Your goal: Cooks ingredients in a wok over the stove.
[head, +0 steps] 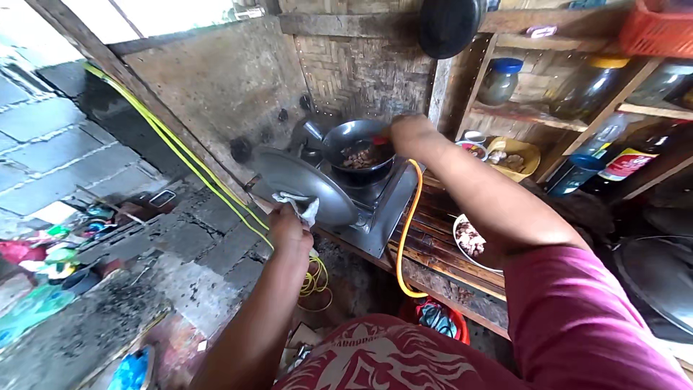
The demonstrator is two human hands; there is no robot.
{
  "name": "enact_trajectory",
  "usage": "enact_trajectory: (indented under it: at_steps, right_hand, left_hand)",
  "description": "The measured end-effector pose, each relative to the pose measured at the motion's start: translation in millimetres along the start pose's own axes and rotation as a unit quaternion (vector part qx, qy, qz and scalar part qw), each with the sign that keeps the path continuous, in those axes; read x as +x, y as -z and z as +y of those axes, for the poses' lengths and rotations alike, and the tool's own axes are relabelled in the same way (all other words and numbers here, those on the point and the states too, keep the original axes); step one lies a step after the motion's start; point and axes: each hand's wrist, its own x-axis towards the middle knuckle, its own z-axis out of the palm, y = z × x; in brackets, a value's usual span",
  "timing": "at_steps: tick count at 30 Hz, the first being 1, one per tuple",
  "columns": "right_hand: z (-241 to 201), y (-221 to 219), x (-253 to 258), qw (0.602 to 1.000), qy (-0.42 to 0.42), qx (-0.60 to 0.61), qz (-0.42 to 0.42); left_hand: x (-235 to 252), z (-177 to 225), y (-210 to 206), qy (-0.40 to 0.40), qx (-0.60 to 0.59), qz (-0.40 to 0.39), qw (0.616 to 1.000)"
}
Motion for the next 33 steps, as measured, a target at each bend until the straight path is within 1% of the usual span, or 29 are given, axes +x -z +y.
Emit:
enact_trajectory:
  at_steps: [2,4,8,9,11,13,15,17,20,23,26,29,31,33]
  right_hand:
    - [8,2,-13,1.000,0.018,0.007,-0.016]
    - [3,-7,-17,0.999,0.013,0.020,-0.044]
    - [-22,-46,5,0.995,-0.059,0.044,-0.067]
    - [-23,-50,12,0.994,-0.076,0.049,-0.061]
    - [-21,-43,19,0.993,-0.095,0.064,-0.044]
    - [-21,-24,20,0.990,-0.090,0.098,-0.040]
    - [-28,-20,21,0.989,-0.058,0.132,-0.035]
    - [-41,-34,29,0.988,-0.030,0.145,-0.037]
    - [-52,-52,40,0.989,-0.065,0.115,-0.062]
    - [-33,-55,51,0.984,-0.121,0.117,-0.056]
    - [4,-49,62,0.972,-0.175,0.154,-0.019]
    - [32,-62,71,0.953,-0.229,0.195,-0.010]
    - [41,-80,78,0.936,-0.250,0.248,-0.014]
    - [33,-89,81,0.919,-0.264,0.292,-0.011]
  left_hand:
    - [-1,-3,-5,0.001,-0.010,-0.008,1.000]
    - [-1,-6,-7,0.000,-0.013,-0.018,1.000]
    - [-7,-7,-2,0.011,-0.014,-0.019,1.000]
    - [-9,-7,0,0.015,-0.016,-0.021,1.000]
    - [-12,-7,4,0.024,-0.022,-0.025,0.999]
    - [-13,-8,7,0.032,-0.028,-0.022,0.999]
    - [-14,-9,10,0.043,-0.031,-0.025,0.998]
    - [-11,-11,12,0.049,-0.030,-0.023,0.998]
    - [-7,-12,17,0.058,-0.037,-0.022,0.997]
    - [-5,-12,20,0.057,-0.040,-0.015,0.997]
    - [-4,-11,21,0.057,-0.037,-0.014,0.998]
    - [-6,-9,19,0.059,-0.030,-0.015,0.998]
    - [-7,-7,17,0.065,-0.031,-0.017,0.997]
    - [-7,-4,15,0.070,-0.035,-0.020,0.997]
